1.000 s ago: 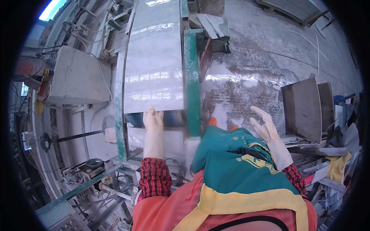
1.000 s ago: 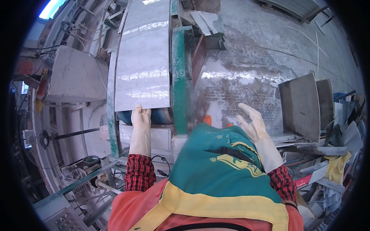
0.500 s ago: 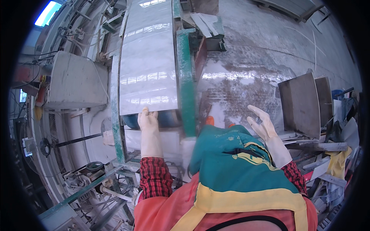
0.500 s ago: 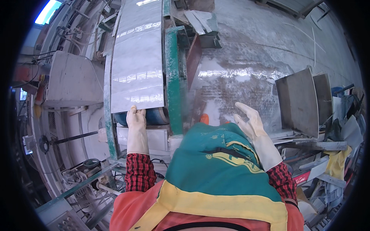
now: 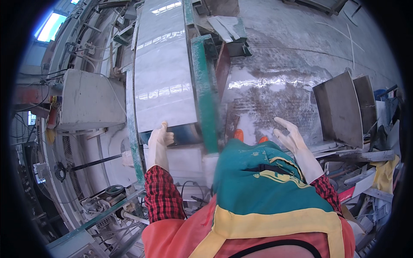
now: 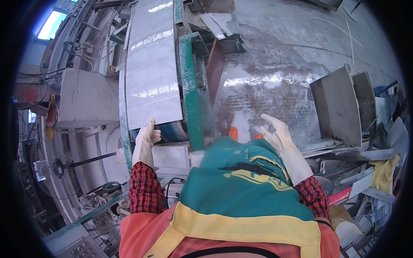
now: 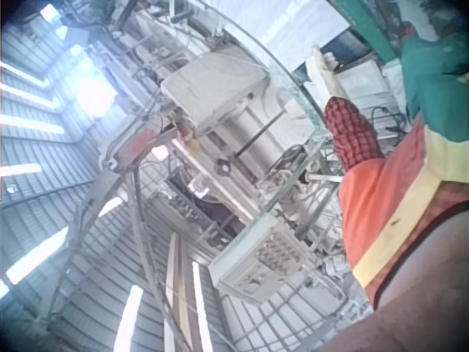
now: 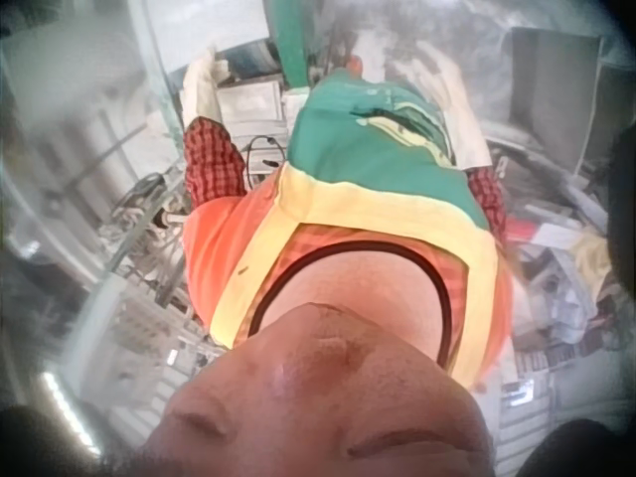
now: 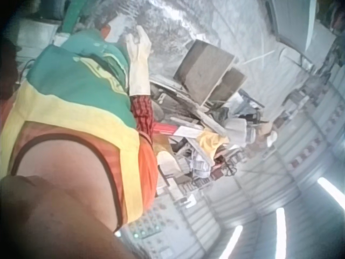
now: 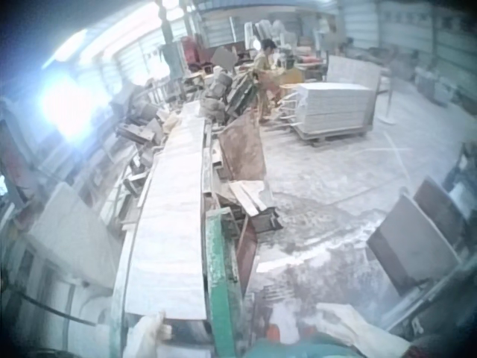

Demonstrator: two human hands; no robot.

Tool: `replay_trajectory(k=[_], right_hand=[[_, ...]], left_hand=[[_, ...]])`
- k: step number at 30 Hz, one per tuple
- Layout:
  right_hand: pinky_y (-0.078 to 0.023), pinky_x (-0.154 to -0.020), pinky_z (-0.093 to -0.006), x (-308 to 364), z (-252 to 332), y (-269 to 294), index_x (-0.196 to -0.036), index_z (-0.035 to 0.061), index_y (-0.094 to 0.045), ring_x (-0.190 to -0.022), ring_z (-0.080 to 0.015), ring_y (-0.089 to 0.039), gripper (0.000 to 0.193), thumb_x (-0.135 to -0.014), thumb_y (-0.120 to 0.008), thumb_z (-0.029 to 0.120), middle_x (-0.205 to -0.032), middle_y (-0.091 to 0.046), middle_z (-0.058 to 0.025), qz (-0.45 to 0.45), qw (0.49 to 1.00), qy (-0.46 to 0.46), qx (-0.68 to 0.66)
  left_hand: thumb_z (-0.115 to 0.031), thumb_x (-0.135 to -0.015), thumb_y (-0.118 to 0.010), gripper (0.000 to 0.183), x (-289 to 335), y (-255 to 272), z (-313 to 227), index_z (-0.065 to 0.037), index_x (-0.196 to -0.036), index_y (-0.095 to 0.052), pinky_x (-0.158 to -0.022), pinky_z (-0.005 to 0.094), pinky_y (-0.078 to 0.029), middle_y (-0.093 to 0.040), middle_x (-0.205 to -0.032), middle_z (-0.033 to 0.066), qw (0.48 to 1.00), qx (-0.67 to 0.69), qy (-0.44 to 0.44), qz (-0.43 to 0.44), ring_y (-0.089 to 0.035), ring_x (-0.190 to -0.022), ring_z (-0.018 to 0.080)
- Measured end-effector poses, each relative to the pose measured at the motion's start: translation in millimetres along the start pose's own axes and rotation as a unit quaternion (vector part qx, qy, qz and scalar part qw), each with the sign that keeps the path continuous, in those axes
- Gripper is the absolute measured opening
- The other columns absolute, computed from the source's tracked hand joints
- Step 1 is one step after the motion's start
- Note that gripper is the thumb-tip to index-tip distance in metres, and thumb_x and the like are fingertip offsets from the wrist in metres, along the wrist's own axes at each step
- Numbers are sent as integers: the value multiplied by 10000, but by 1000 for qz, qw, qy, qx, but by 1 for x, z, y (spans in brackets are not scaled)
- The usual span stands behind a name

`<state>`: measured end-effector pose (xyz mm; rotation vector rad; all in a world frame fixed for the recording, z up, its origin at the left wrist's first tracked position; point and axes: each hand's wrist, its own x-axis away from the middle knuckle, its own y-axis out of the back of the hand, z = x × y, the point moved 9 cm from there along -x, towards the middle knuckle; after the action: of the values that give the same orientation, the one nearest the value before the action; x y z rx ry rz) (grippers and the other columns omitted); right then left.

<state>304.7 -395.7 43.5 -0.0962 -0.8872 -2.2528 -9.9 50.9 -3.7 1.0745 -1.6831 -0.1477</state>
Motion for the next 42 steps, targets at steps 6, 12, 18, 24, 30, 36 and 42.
replay_trajectory(k=[6,12,18,24,30,36,42], right_hand=[[-435,-1055,-366,23,-70,57,-1261,30,-633,-1231,-305,-579,490,-806,-698,200,-1291,-622,-198,-94,995,-23,35],[-423,-1051,-376,143,-191,205,-1279,5,-601,-1229,-314,-563,481,-848,-674,206,-1302,-607,-196,-381,908,-117,133],[-403,-1037,-451,322,-275,297,-1308,0,-546,-1185,-383,-540,499,-937,-588,331,-1272,-585,-230,-496,738,-295,350],[-371,-1078,-428,433,-436,305,-1293,-21,-570,-1246,-384,-507,573,-1002,-450,458,-1324,-559,-248,-508,719,-365,304],[-466,-961,-455,400,-358,305,-1228,51,-642,-1086,-395,-615,599,-982,-417,549,-1173,-654,-222,-500,659,-505,245],[-478,-930,-469,394,-306,301,-1280,118,-619,-1109,-355,-612,608,-971,-391,589,-1231,-636,-180,-517,594,-544,290],[-427,-989,-483,394,-324,295,-1388,167,-519,-1277,-292,-506,566,-990,-376,543,-1403,-537,-97,-502,594,-532,335]], left_hand=[[-514,-982,-488,548,15,-4,-50,-7,-833,-635,-465,329,-485,-629,-627,95,985,-110,-127,39,-581,-487,210],[-411,-997,-537,410,91,-115,-85,-19,-911,-625,-530,269,-527,-647,-689,73,941,-39,-210,264,-603,-538,147],[-394,-1003,-536,365,82,-182,-43,-46,-935,-625,-549,280,-532,-658,-740,70,935,-70,-176,301,-622,-587,151],[-426,-989,-541,382,72,-189,-41,-50,-969,-608,-554,280,-508,-624,-723,53,943,-69,-210,251,-583,-574,144],[-446,-1004,-454,433,59,-182,-36,-36,-963,-586,-548,306,-503,-594,-713,65,947,-113,-216,207,-567,-585,169],[-436,-1008,-440,418,59,-187,-37,-39,-974,-565,-542,313,-500,-581,-700,70,946,-132,-241,172,-566,-581,173],[-459,-1007,-409,452,62,-185,-38,-33,-974,-556,-536,307,-490,-577,-696,73,944,-139,-249,164,-559,-571,175]])
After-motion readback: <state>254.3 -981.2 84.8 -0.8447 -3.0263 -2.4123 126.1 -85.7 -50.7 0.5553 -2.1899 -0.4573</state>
